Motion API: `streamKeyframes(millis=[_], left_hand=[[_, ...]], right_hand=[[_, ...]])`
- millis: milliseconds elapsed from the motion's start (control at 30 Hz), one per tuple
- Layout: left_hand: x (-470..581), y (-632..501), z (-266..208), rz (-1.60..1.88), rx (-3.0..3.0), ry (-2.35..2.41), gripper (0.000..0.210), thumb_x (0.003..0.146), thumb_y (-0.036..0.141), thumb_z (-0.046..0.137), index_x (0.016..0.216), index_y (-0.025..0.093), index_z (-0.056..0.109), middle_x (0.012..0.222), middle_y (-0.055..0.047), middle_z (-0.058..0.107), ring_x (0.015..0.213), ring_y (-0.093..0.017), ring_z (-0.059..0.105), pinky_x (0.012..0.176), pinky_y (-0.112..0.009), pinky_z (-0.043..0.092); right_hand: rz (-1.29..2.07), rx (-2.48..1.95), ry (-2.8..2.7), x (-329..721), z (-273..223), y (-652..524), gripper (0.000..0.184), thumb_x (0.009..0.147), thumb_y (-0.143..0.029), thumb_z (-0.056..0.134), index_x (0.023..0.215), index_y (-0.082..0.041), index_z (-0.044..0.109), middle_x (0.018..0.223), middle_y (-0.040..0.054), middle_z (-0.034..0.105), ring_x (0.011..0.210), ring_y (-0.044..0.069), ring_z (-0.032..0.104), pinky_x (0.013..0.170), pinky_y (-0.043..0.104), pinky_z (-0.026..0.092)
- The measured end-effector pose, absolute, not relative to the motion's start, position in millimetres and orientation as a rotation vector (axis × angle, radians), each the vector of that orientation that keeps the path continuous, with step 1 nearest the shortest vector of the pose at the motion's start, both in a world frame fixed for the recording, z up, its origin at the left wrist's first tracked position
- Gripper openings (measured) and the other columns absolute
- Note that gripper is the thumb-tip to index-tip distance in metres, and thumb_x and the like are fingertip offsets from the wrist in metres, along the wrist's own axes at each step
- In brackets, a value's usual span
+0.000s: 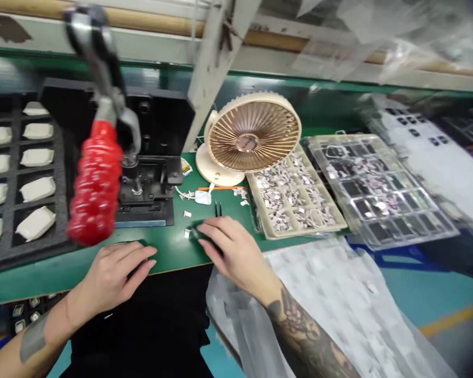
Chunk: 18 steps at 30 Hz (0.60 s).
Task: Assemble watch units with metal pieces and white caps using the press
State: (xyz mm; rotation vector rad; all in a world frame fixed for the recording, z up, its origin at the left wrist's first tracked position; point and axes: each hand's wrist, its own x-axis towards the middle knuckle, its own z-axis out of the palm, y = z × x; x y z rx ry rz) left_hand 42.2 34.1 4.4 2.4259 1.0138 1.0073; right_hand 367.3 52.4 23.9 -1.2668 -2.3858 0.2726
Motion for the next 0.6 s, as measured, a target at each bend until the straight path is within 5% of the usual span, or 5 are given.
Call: streamKeyframes(millis=[100, 300, 400, 533, 600], left_hand=[[31.0, 25.6, 16.0, 1.122, 2.485, 1.041, 0.019, 0.105, 0.008, 0.073, 0.123, 0.012, 0.075, 0.096, -0.009, 0.084, 0.078, -0.021, 0.08, 0.074, -0.034, 0.063], [-39.6, 32.3, 45.1, 1.357, 2.475, 1.631, 0.021, 0.104, 0.007, 0.072, 0.122, 0.017, 0.076, 0.097, -0.006, 0.083, 0.081, -0.02, 0.078, 0.079, -0.034, 0.06], [-74.6, 42.0, 56.4, 1.005, 2.426, 2.056, 0.011, 0.11, 0.021, 0.071, 0.118, 0.018, 0.077, 0.103, -0.008, 0.079, 0.092, -0.025, 0.076, 0.082, -0.039, 0.058], [-84.6, 52.9, 62.0, 0.556, 2.427, 2.181, 0.029, 0.113, 0.042, 0.068, 0.105, 0.016, 0.079, 0.102, -0.01, 0.07, 0.096, -0.031, 0.069, 0.081, -0.046, 0.056], [-79.6, 53.7, 61.9, 0.541, 2.416, 2.143, 0.029, 0.114, 0.04, 0.065, 0.104, 0.016, 0.078, 0.102, -0.01, 0.068, 0.096, -0.031, 0.067, 0.082, -0.047, 0.055]], right_hand=[[0.277, -1.21, -2.561, 343.1, 16.7, 70.0, 0.027, 0.114, -0.03, 0.063, 0.138, -0.02, 0.069, 0.121, 0.0123, 0.076, 0.106, 0.028, 0.072, 0.093, 0.046, 0.063], [0.334, -1.079, -2.536, 341.1, -6.6, 96.2, 0.022, 0.117, -0.028, 0.054, 0.102, -0.025, 0.07, 0.099, 0.0059, 0.072, 0.086, 0.023, 0.07, 0.079, 0.036, 0.061], [0.349, -1.036, -2.518, 348.7, -9.3, 104.4, 0.024, 0.118, -0.033, 0.053, 0.108, -0.026, 0.073, 0.104, 0.0064, 0.076, 0.089, 0.022, 0.075, 0.08, 0.034, 0.063], [0.283, -1.098, -2.515, 376.8, -4.3, 107.2, 0.031, 0.117, -0.047, 0.053, 0.12, -0.028, 0.077, 0.118, 0.008, 0.082, 0.098, 0.025, 0.082, 0.086, 0.04, 0.069], [0.207, -1.209, -2.459, 395.7, -6.0, 105.9, 0.035, 0.11, -0.059, 0.06, 0.117, -0.032, 0.08, 0.113, 0.0094, 0.083, 0.089, 0.029, 0.083, 0.076, 0.045, 0.07]])
